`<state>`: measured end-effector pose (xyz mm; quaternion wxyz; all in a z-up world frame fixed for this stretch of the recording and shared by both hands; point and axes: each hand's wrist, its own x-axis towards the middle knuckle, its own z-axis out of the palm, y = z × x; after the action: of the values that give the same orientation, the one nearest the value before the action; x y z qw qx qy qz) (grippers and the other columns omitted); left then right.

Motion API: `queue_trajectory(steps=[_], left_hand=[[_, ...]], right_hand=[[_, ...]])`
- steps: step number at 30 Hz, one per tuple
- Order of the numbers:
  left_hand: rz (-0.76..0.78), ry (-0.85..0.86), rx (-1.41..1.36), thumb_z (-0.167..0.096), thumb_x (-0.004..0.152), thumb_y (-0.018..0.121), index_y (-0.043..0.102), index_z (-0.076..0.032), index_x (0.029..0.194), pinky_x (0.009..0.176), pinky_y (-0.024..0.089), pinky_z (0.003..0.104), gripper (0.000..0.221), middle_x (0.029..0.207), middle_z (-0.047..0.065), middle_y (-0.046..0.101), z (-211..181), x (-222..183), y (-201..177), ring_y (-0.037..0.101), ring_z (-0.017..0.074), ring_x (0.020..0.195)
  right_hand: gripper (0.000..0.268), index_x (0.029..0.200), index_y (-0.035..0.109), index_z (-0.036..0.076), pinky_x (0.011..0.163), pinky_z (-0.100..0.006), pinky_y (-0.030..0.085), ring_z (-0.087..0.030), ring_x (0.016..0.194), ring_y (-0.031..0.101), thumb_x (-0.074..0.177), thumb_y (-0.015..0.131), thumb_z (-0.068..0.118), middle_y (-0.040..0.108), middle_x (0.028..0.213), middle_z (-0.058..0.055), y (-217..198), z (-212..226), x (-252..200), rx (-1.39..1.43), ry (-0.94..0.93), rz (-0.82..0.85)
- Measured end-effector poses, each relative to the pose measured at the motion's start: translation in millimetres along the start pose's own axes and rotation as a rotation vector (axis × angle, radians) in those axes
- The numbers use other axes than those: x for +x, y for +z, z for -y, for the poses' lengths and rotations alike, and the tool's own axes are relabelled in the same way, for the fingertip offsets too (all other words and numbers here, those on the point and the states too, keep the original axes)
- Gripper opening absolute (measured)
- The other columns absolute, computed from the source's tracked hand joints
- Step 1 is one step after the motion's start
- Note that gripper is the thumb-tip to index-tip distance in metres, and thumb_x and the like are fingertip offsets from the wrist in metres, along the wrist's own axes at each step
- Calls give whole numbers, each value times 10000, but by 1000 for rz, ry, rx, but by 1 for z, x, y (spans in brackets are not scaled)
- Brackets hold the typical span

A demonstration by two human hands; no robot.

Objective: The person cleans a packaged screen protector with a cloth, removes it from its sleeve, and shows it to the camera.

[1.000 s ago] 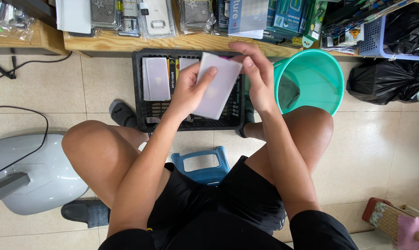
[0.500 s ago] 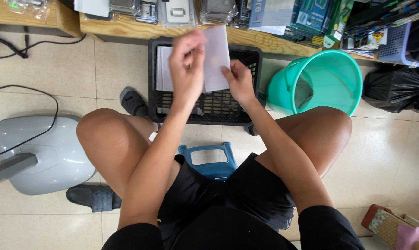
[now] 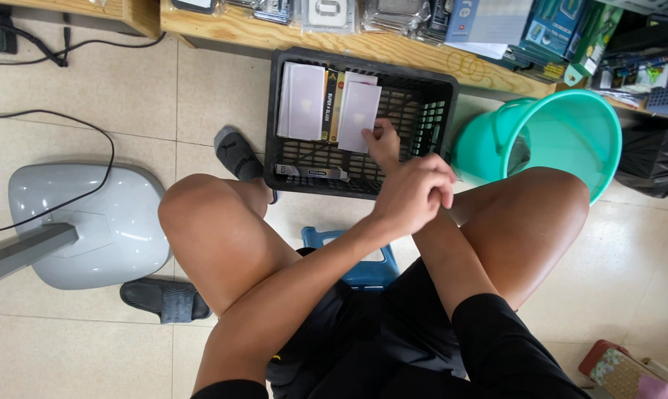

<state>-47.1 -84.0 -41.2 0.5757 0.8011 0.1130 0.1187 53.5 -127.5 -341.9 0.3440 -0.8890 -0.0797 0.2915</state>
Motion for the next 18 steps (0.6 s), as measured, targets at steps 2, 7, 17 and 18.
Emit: queue_trajectory(steps=[2,7,17,18], left_hand=[[162,-50,-40,-18,856,625,641,-221,629,862,584,398,305,889,-73,668,-17,1,-11,691,245,956],[179,-84,-93,-41,849,663,639,-210,667,853,587,415,250,903,-52,665,-21,6,-12,694,260,961],[200,-135,-101,-102,869,664,633,-241,700,835,592,425,221,910,-46,653,-17,10,-13,696,265,985],[200,-135,-102,-102,869,664,633,-241,700,835,592,425,221,910,-46,653,-18,9,-13,696,265,985]], right_hand=[[349,1158,687,164,760,-452,596,-263,921,734,888,770,369,763,936,-47,5,1,-1,-6,81,-100],[244,1040,699,195,711,-434,596,-234,859,741,864,786,340,748,852,8,18,3,14,-33,90,-214],[194,958,755,267,808,-450,606,-255,910,757,822,670,377,765,799,70,28,12,28,-129,315,-269],[194,958,755,267,808,-450,606,-255,910,757,822,670,377,765,799,70,28,18,26,-129,315,-269]])
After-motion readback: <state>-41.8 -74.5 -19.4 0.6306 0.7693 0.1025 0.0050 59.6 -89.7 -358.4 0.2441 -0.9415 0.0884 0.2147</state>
